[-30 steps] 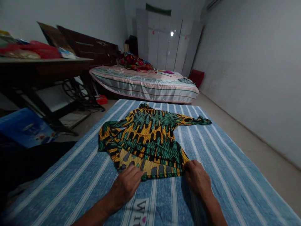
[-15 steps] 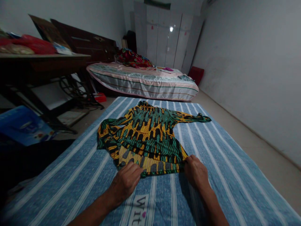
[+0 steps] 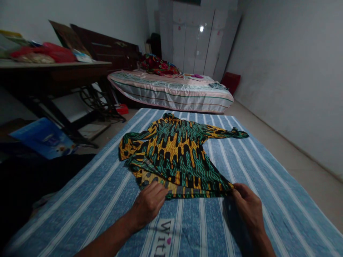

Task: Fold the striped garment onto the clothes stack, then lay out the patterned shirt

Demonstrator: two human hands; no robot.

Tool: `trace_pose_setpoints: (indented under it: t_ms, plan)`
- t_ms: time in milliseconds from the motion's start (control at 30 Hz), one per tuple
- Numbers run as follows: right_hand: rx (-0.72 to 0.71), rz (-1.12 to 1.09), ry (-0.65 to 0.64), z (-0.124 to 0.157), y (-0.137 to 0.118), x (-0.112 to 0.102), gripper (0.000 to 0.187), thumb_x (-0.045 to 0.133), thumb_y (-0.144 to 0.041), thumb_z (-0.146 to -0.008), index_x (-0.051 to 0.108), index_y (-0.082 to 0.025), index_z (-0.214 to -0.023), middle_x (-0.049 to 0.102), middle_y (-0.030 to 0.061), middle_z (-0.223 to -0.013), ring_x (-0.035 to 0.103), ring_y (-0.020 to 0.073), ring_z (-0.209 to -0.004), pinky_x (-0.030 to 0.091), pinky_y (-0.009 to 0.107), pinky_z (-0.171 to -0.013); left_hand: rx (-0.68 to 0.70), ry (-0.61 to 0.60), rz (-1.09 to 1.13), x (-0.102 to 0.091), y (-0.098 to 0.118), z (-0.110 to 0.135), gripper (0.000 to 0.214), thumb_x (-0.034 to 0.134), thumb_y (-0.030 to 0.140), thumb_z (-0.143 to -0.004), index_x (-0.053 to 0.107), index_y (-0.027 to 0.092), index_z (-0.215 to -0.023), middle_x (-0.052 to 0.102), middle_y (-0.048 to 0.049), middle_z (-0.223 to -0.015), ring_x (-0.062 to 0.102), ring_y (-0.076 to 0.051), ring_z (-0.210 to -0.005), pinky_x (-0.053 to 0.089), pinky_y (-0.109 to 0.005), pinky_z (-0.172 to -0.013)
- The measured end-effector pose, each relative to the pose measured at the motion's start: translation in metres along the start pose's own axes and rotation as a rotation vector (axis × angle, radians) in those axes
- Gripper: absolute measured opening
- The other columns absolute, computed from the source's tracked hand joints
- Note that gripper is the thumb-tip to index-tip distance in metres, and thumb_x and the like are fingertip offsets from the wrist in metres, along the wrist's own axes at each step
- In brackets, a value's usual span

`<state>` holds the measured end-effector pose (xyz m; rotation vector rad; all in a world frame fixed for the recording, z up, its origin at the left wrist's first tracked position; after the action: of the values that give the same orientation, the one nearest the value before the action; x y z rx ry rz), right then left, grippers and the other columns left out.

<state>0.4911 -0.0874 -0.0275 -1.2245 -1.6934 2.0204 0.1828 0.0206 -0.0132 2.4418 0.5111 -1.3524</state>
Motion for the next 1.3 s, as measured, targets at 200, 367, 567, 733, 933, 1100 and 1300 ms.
trace_pose_setpoints:
  t_ms: [200,367,567,733,933,1100,1300]
  plan:
    - [0.103,-0.321,-0.055,0.004,-0.01,0.019,0.032,0.072,-0.041,-0.058,0.066,-0.017,-0.077,0.067,0.0025,-0.063,0.059,0.0162,-0.052,0.047,0.026,-0.049,-0.003,0.007,0.022,0.001,-0.002,0.001,0.022,0.039,0.01,-0.089,0.057,0.017,-0.079,0.05,-0.0038,-0.071,0.044,-0.018,-0.07,0.038,-0.031,-0.062]
    - [0.09,-0.464,-0.04,0.004,-0.012,0.001,0.028,0.077,-0.034,-0.056,0.067,-0.016,-0.075,0.063,0.0017,-0.059,0.054,0.0139,-0.048,0.045,0.026,-0.047,0.011,0.01,0.088,-0.011,-0.002,-0.001,0.022,0.037,0.01,-0.09,0.056,0.016,-0.081,0.049,-0.0032,-0.07,0.044,-0.017,-0.069,0.037,-0.031,-0.062]
    - [0.184,-0.604,-0.077,0.006,0.01,-0.025,0.028,0.08,-0.031,-0.053,0.069,-0.018,-0.075,0.063,0.0028,-0.062,0.054,0.0145,-0.047,0.044,0.026,-0.044,0.065,-0.066,0.099,-0.019,0.013,0.007,0.02,0.039,0.008,-0.089,0.051,0.017,-0.076,0.048,-0.0031,-0.07,0.043,-0.018,-0.068,0.035,-0.031,-0.06]
    - [0.316,-0.464,-0.193,0.012,0.038,-0.015,0.032,0.08,-0.036,-0.054,0.07,-0.016,-0.077,0.064,0.0039,-0.061,0.054,0.015,-0.046,0.043,0.025,-0.042,0.033,-0.192,0.047,-0.002,0.015,0.019,0.016,0.043,0.006,-0.084,0.049,0.018,-0.075,0.051,-0.0038,-0.074,0.044,-0.018,-0.07,0.038,-0.032,-0.063]
    - [0.317,-0.274,-0.221,0.014,0.04,-0.017,0.04,0.077,-0.039,-0.055,0.07,-0.015,-0.087,0.061,0.0015,-0.054,0.054,0.0147,-0.046,0.042,0.022,-0.044,-0.007,-0.302,0.054,-0.01,0.02,0.015,0.007,0.052,0.013,-0.082,0.05,0.018,-0.078,0.055,-0.0036,-0.08,0.047,-0.018,-0.073,0.04,-0.032,-0.068]
    - [0.275,-0.162,-0.2,0.019,0.032,-0.015,0.041,0.071,-0.044,-0.061,0.069,-0.016,-0.091,0.059,0.0004,-0.052,0.052,0.014,-0.047,0.04,0.022,-0.044,-0.033,-0.311,0.142,-0.025,0.011,0.009,0.013,0.057,0.03,-0.085,0.053,0.018,-0.08,0.057,-0.0025,-0.079,0.05,-0.017,-0.074,0.04,-0.029,-0.066]
    - [0.312,-0.175,-0.169,0.025,0.027,-0.01,0.042,0.071,-0.045,-0.059,0.069,-0.017,-0.09,0.058,0.0,-0.051,0.051,0.0134,-0.046,0.038,0.021,-0.042,-0.453,-0.131,-0.115,-0.046,-0.059,-0.006,0.014,0.048,0.022,-0.089,0.06,0.017,-0.082,0.06,-0.0057,-0.082,0.054,-0.02,-0.084,0.043,-0.031,-0.076]
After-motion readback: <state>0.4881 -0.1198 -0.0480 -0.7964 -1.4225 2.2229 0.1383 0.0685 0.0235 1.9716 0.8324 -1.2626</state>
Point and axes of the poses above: each hand's wrist, its own z-axis away from the middle knuckle, its own x-axis out of the palm, y = z × x, the point moved 4 cm from there along -z, towards the middle knuckle
